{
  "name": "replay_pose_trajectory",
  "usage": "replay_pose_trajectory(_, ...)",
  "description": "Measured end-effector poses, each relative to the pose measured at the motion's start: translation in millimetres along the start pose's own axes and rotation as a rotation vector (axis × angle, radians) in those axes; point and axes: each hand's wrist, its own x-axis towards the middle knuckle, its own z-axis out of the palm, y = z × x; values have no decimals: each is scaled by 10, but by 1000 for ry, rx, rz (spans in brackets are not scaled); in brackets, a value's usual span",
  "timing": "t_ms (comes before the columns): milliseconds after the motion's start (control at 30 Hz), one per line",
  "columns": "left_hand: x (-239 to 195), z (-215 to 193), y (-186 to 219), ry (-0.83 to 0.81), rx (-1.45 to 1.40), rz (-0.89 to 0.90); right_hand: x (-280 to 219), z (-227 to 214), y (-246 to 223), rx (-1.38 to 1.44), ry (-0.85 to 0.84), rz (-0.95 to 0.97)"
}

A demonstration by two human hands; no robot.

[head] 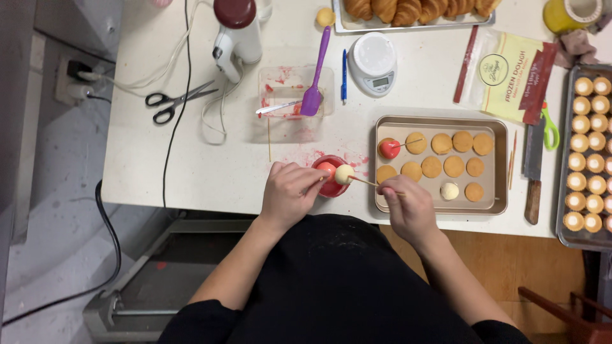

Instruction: The person dips small spherical pastries into a red glaze and places them back onto a baking sheet, using a wooden skewer to handle the items and a spatula to stir the glaze.

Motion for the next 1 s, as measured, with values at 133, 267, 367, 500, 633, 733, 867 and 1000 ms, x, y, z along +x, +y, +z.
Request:
replay_pose_trajectory(133,34,-16,-20,-40,-11,-4,44,67,-94,-38,-23,66)
replay_pose_trajectory(267,69,-36,-66,-42,-23,32,81,58,-119,-86,-3,50)
replay_pose_trajectory(367,68,-36,-82,-36,-28,37,52,21,-114,-90,23,59)
replay_pose_trajectory(500,55,-39,-85,-20,-38,15,-42,-4,-84,-37,65,213)
replay_pose_trajectory(633,17,-6,-121,-26,-35,1,-166,19,-19,39,140,303)
replay_pose_trajectory(733,7,105,-189,-48,-28,6,-242,29,12,136,210,390)
replay_pose_trajectory(867,13,348,-324,-127,-2,13,-275,24,26,203,268,390)
replay_pose_trajectory(1000,16,552,-428,-237,59,24,-285,24,33,241,289,368)
